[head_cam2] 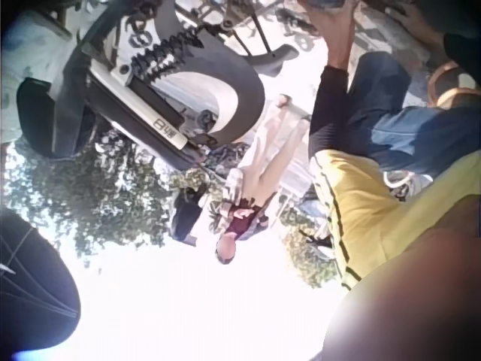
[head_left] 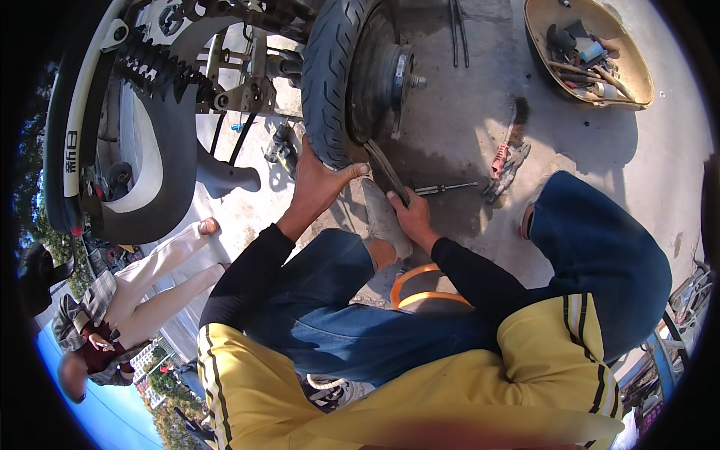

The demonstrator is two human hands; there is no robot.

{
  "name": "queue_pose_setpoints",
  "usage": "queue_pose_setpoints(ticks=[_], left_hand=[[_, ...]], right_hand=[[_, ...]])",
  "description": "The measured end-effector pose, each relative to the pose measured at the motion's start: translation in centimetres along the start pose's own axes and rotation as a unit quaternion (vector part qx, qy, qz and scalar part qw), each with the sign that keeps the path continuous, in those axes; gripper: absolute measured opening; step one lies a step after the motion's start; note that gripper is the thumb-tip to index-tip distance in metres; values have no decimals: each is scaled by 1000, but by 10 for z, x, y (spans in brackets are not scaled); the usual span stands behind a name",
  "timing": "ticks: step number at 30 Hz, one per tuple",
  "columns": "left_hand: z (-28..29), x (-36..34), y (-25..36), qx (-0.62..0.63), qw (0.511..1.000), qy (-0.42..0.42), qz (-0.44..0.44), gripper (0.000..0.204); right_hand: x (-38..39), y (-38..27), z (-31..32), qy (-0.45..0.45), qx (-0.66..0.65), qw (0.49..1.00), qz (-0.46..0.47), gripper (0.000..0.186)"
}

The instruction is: The person uses a tire lever to pry the tire bead off the rim of a scooter wheel. They repeatedly insert the lever between the tire and rim, rotate the wheel, and work around the circumference to loosen the tire.

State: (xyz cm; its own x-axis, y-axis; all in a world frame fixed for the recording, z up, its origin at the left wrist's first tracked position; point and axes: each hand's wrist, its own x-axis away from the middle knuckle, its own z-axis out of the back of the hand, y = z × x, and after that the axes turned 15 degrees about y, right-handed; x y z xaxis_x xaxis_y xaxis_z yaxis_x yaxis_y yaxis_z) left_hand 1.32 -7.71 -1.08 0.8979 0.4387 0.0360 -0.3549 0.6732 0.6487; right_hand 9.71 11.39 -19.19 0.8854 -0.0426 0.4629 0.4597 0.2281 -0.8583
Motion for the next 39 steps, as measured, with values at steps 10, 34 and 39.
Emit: queue_pose_setpoints(ticks=[10, 34, 39], left_hand=[[-48, 8, -2, 107, 975, 192, 20, 55], [-70, 18, 12, 134, 945, 296, 33, 67], [-72, 22, 9, 103, 952, 286, 38, 68]], right_hand=[[-20, 32, -16, 54, 165, 964, 203, 40], [-77, -42, 4, -301, 510, 797, 115, 104], [-101, -83, 43, -256, 583, 736, 230, 74]])
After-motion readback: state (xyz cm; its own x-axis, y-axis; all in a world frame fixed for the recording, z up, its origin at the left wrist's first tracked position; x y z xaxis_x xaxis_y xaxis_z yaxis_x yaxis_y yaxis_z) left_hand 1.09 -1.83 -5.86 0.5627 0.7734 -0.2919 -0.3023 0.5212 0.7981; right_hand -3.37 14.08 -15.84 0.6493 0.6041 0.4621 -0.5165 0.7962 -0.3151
